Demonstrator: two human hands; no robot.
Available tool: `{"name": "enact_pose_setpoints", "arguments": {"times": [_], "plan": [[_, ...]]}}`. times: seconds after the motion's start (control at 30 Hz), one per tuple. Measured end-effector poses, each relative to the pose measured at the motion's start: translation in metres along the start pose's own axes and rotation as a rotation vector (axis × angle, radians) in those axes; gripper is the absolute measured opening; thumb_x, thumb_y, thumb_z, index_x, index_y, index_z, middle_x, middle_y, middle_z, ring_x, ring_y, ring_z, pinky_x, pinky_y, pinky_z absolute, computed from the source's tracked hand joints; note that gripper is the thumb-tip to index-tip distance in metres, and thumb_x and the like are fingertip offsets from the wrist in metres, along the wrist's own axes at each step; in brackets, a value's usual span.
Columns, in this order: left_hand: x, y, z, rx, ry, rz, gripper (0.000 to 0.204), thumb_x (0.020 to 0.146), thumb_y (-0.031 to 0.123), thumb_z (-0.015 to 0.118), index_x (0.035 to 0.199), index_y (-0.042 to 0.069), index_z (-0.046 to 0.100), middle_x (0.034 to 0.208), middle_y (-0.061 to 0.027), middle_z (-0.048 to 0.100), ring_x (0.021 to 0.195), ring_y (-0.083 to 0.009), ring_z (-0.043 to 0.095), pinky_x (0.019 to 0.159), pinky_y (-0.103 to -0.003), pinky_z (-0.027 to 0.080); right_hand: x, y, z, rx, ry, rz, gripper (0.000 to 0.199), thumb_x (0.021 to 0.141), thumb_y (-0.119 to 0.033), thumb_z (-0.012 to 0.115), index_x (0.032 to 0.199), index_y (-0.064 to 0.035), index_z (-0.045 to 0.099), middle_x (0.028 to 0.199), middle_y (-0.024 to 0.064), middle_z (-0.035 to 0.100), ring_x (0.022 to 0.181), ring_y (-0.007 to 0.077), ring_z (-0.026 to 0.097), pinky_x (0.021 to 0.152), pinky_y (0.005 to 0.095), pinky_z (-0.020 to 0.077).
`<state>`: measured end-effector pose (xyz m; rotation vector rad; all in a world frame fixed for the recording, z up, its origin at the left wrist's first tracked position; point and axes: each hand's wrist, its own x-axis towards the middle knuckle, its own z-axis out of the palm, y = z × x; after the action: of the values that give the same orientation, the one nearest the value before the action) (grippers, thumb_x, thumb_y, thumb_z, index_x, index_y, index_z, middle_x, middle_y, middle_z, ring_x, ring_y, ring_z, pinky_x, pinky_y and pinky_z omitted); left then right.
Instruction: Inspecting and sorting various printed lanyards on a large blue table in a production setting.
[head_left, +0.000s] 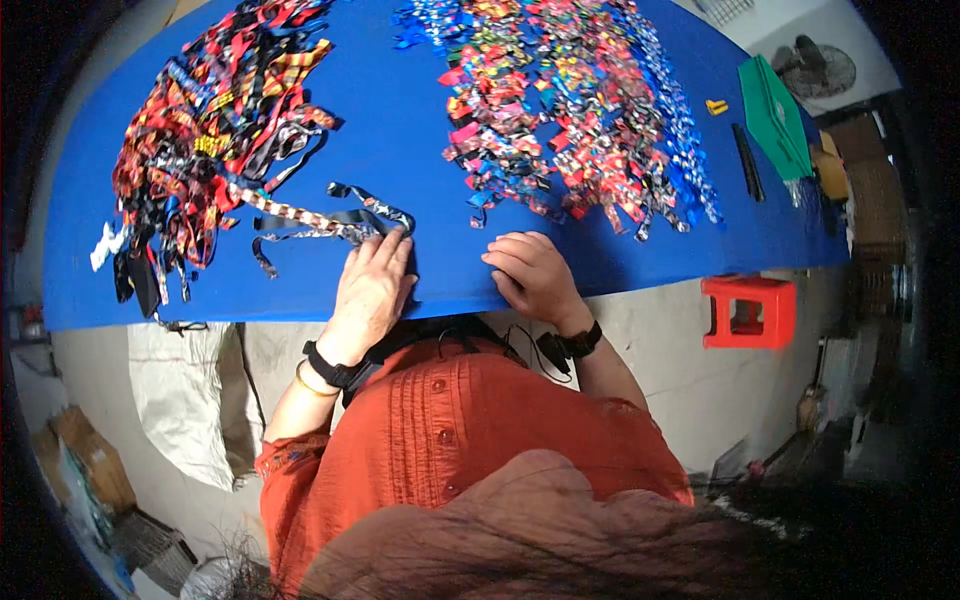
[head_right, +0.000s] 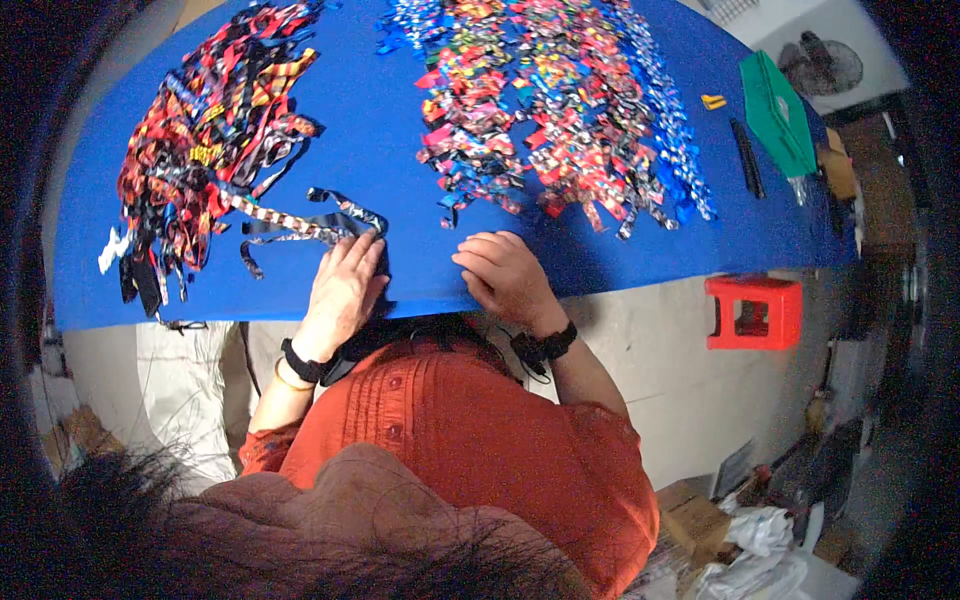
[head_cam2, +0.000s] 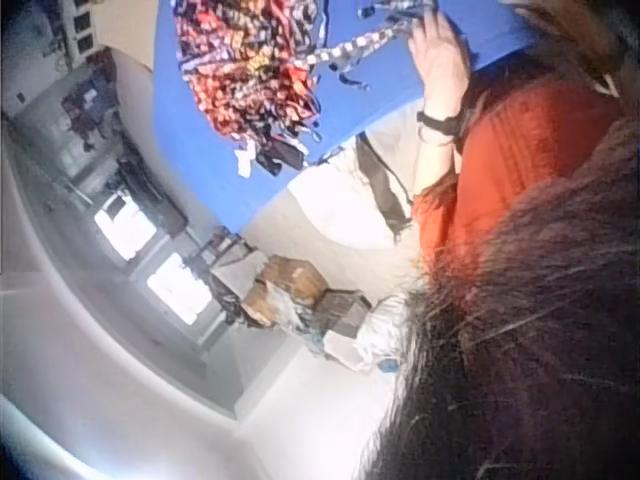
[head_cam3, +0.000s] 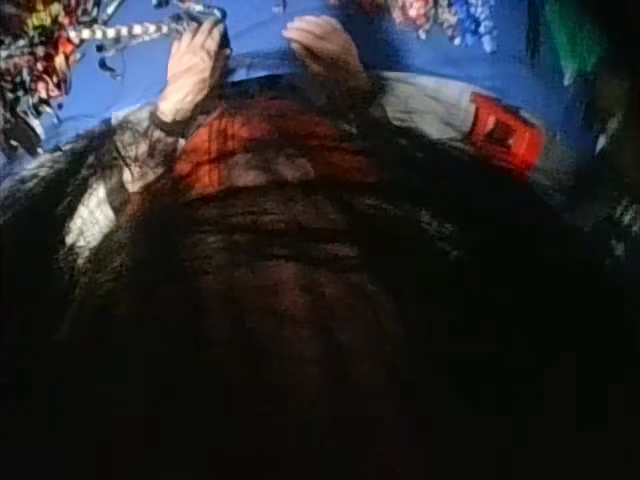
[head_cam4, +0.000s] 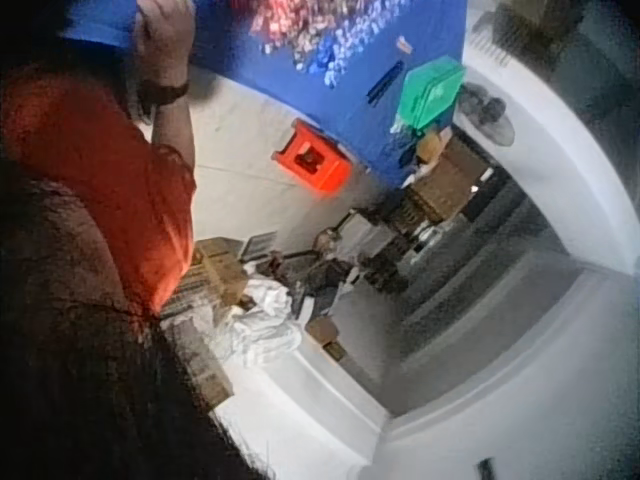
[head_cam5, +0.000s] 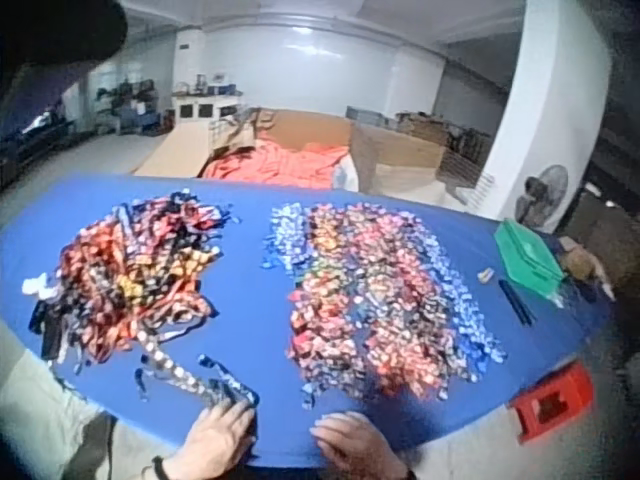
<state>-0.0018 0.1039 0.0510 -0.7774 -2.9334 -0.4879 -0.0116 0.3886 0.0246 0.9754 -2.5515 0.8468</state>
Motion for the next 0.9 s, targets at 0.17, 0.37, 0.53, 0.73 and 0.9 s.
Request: {"name": "enact_pose_setpoints", "arguments": {"times": [0.17,0.37,0.53,0.73,0.9], "plan": [[-0.004,-0.008,0.002,0.001,0.021,-0.032,0.048,0.088,0.017,0.066,0.13,-0.003,0.056,0.14,-0.0171,0.053,0.124,-0.0372,0.051,0.102,-0.046,0.042,-0.004,0.002,-0.001,0.019,-0.021,-0.011,0.026,0.084,-0.011,0.067,0.11,-0.0098,0.065,0.114,0.0079,0.066,0.11,0.0277,0.061,0.096,0.0421,0.0458],[-0.005,-0.006,0.01,0.052,-0.02,-0.047,0.045,0.092,0.015,0.06,0.132,-0.003,0.055,0.142,-0.0173,0.052,0.127,-0.0392,0.049,0.106,-0.048,0.04,-0.004,0.004,-0.002,0.003,-0.031,-0.021,0.026,0.082,-0.011,0.068,0.108,-0.0114,0.067,0.112,0.0063,0.067,0.108,0.0263,0.062,0.095,0.0415,0.0466],[-0.009,-0.004,0.016,0.089,-0.011,-0.05,0.045,0.092,0.014,0.058,0.134,-0.003,0.054,0.143,-0.0171,0.05,0.129,-0.0408,0.046,0.108,-0.05,0.038,-0.005,0.002,-0.001,0.004,-0.004,0.002,0.025,0.082,-0.012,0.068,0.107,-0.0114,0.068,0.112,0.0062,0.067,0.108,0.0258,0.062,0.096,0.0415,0.0465],[-0.014,0.006,0.012,0.037,-0.051,0.033,0.044,0.092,0.012,0.058,0.134,-0.001,0.055,0.14,-0.0175,0.052,0.129,-0.0397,0.047,0.108,-0.05,0.038,-0.004,0.001,0.002,0.004,-0.01,-0.007,0.024,0.082,-0.013,0.068,0.106,-0.0112,0.068,0.11,0.0066,0.067,0.108,0.0266,0.062,0.096,0.0413,0.0462],[-0.019,0.008,0.012,-0.032,0.017,0.047,0.044,0.088,0.01,0.057,0.131,0.0,0.055,0.145,-0.0182,0.047,0.132,-0.0407,0.045,0.11,-0.049,0.036,0.007,-0.012,-0.003,0.019,-0.078,-0.015,0.025,0.083,-0.01,0.067,0.108,-0.008,0.067,0.111,0.0104,0.066,0.107,0.03,0.062,0.094,0.0427,0.0469]]}}
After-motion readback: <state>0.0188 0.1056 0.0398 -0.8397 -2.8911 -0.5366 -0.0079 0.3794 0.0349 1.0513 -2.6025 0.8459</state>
